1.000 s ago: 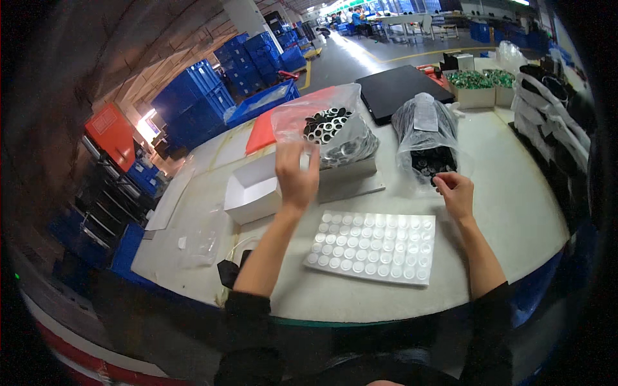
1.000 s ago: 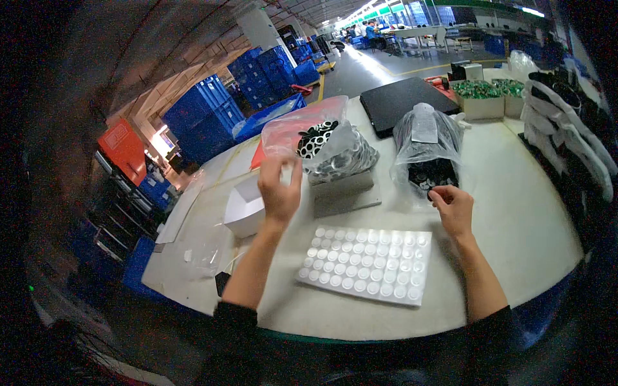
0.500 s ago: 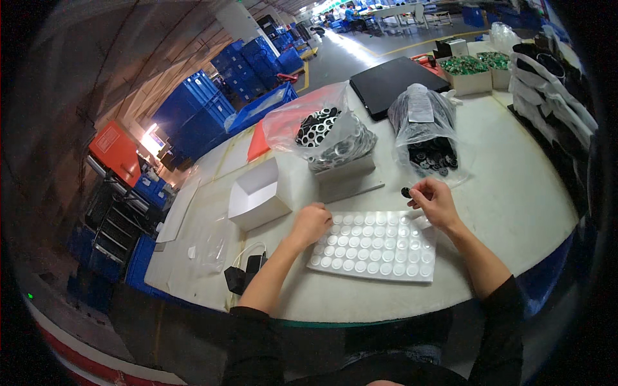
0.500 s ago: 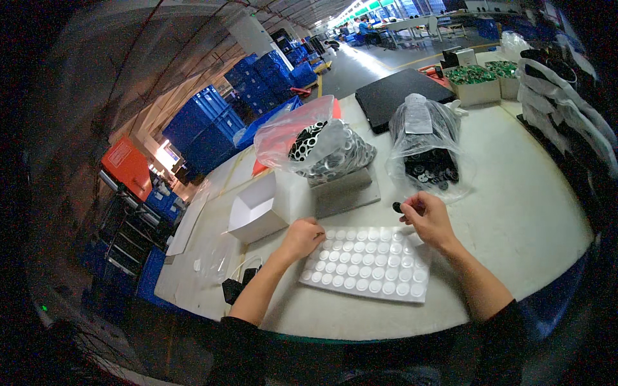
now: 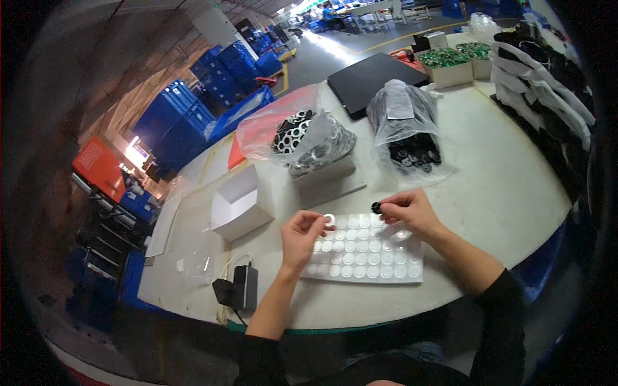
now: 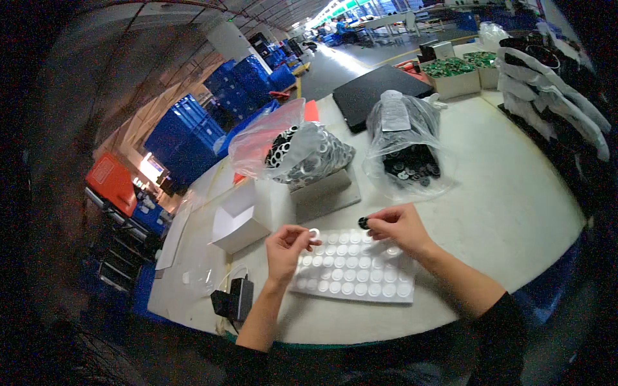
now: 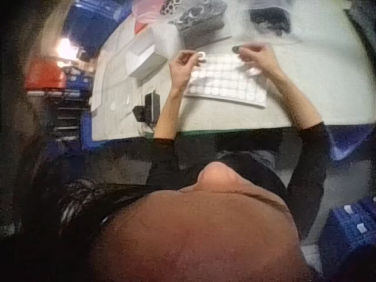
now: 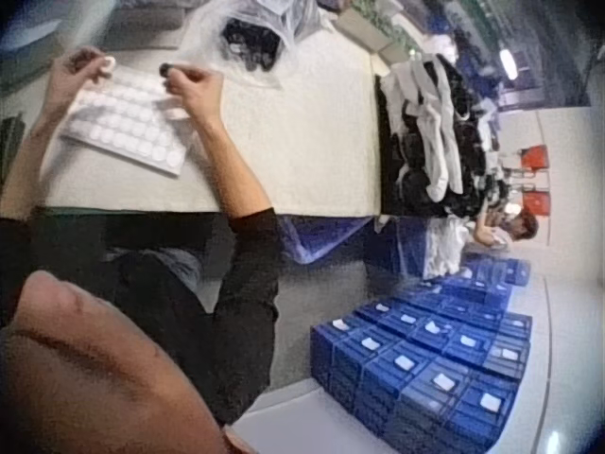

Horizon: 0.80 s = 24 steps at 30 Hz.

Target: The person assembles or tests small black electronic components by hand, then places them into a white gridded tray.

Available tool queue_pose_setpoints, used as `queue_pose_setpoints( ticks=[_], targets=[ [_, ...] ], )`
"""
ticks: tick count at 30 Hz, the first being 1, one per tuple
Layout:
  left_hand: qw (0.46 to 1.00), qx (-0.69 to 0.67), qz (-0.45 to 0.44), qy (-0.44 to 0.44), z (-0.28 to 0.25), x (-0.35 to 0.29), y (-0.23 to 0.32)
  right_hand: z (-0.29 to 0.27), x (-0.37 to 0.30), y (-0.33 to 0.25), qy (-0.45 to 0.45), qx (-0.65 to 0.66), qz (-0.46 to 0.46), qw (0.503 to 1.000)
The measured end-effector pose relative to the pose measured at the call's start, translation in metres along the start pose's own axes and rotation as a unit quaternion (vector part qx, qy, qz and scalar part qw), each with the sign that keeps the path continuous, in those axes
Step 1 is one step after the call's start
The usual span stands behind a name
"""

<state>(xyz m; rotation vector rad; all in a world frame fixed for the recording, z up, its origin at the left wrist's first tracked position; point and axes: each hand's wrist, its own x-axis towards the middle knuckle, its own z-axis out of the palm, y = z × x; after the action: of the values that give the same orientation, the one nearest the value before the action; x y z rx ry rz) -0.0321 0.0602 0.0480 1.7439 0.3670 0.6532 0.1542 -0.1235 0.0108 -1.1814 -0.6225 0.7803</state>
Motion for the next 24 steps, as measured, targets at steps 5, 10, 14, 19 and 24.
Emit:
queue_pose_setpoints(
  ticks=[5, 10, 14, 19, 24],
  targets=[
    [0.995, 0.041, 0.092, -0.007, 0.058, -0.003, -0.014, 0.013, -0.009, 0.005, -0.027, 0.059, 0.017, 0.998],
    [0.996, -0.039, 0.076, 0.022, 0.076, -0.002, -0.03, 0.016, -0.01, 0.009, -0.037, 0.037, 0.025, 0.998],
    [0.998, -0.007, 0.053, 0.039, 0.079, -0.008, -0.028, 0.019, -0.011, 0.01, -0.039, 0.049, 0.034, 0.997],
    [0.995, -0.031, 0.062, 0.067, 0.081, -0.009, -0.031, 0.018, -0.012, 0.009, -0.052, 0.014, 0.002, 0.999],
    [0.989, -0.143, -0.027, 0.001, 0.075, -0.011, -0.028, 0.02, -0.011, 0.012, -0.034, 0.003, -0.014, 0.999]
  ],
)
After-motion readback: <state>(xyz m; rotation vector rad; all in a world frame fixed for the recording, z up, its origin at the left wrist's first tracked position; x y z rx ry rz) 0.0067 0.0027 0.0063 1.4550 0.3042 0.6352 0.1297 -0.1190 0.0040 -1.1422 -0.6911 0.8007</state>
